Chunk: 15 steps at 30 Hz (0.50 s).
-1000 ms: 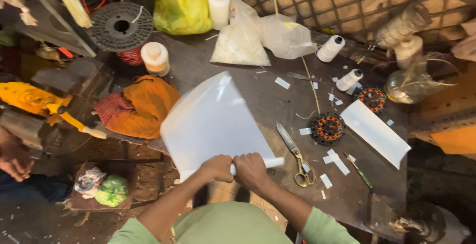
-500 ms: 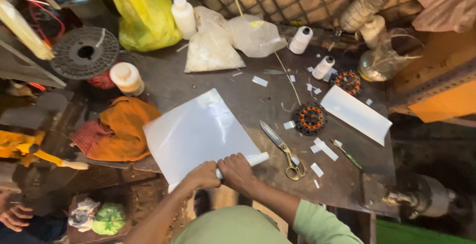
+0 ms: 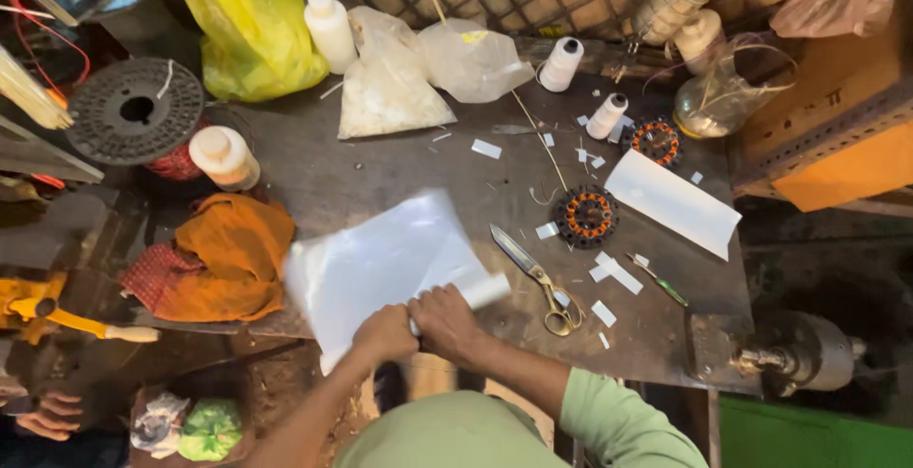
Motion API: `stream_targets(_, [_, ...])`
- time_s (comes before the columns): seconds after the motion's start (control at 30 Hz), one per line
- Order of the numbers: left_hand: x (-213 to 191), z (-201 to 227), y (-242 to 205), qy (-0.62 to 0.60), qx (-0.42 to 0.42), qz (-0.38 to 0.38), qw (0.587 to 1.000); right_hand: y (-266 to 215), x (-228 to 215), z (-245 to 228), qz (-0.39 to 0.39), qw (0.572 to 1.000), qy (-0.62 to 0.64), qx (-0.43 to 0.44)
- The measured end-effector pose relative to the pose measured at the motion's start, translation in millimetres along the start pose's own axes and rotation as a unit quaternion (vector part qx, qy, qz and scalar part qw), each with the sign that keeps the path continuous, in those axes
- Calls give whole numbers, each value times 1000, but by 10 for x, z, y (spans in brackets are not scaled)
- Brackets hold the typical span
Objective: The person cuts small rectangular pieces from a white sheet using scissors and places them into the slots of a circular electrical component. The person repeats this process multiple times, handling the component and cutting material throughout the clip.
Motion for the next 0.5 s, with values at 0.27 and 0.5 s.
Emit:
stream_targets(0.27, [252, -73, 281, -31, 72, -64, 995, 58, 67, 94, -56, 998, 16, 28])
stream_targets(0.5, [-113, 60, -52, 72, 38, 80, 993, -2, 360, 293, -58, 997, 24, 53])
Point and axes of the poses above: each hand's wrist, its own y-axis towards the middle knuckle, its own x-axis out of the palm, z = x × y, the point moved 9 cm from there along y, towards the middle knuckle, and after that the axes turned 11 degrees about -x, right-handed, at the moved point
